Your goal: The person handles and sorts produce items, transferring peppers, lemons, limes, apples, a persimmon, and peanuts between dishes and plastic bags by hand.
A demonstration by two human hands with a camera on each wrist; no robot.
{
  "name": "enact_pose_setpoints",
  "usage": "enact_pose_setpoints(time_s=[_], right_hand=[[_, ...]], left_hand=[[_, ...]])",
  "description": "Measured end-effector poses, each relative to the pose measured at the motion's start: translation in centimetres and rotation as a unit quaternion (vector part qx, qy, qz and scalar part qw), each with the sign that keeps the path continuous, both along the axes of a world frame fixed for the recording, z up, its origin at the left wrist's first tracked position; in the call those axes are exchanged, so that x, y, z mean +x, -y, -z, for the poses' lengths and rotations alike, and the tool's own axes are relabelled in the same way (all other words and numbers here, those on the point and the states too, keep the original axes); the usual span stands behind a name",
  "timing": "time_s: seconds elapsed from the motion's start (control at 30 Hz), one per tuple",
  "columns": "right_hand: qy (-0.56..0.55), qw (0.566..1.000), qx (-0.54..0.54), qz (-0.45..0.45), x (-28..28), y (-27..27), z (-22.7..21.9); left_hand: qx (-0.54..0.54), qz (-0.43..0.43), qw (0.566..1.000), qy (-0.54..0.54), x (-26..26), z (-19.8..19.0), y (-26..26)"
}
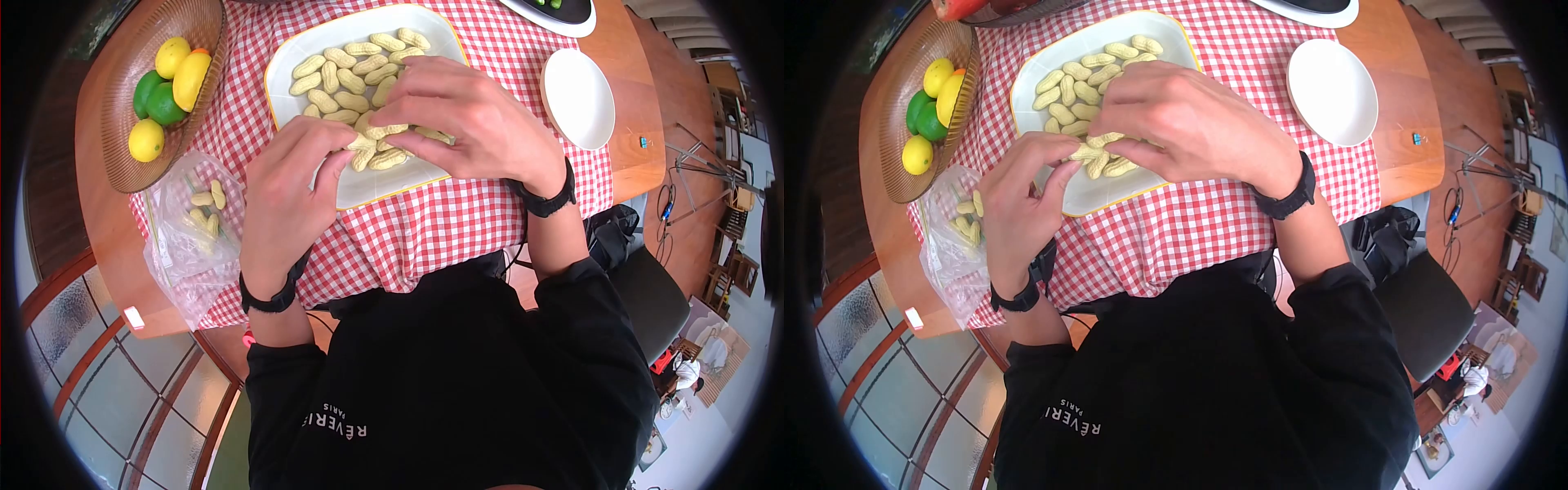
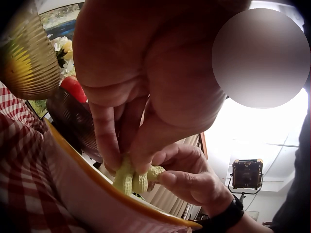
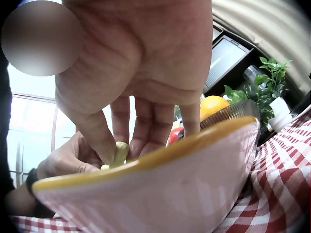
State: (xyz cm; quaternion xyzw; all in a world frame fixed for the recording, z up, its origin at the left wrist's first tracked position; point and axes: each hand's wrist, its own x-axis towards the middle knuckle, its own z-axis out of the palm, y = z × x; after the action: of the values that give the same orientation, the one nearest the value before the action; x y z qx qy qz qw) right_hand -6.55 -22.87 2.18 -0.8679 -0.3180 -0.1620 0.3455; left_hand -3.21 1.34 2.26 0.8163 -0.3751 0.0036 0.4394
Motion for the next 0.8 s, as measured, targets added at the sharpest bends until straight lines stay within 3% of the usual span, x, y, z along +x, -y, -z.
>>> enact_pose_setpoints(time_s=[0.8], right_hand=[[-0.022, 0.999, -0.024, 0.006, -0.22, 0.2, 0.02]], left_hand=[[0.012, 0.025, 1.0, 0.015, 0.07, 0.26, 0.11]])
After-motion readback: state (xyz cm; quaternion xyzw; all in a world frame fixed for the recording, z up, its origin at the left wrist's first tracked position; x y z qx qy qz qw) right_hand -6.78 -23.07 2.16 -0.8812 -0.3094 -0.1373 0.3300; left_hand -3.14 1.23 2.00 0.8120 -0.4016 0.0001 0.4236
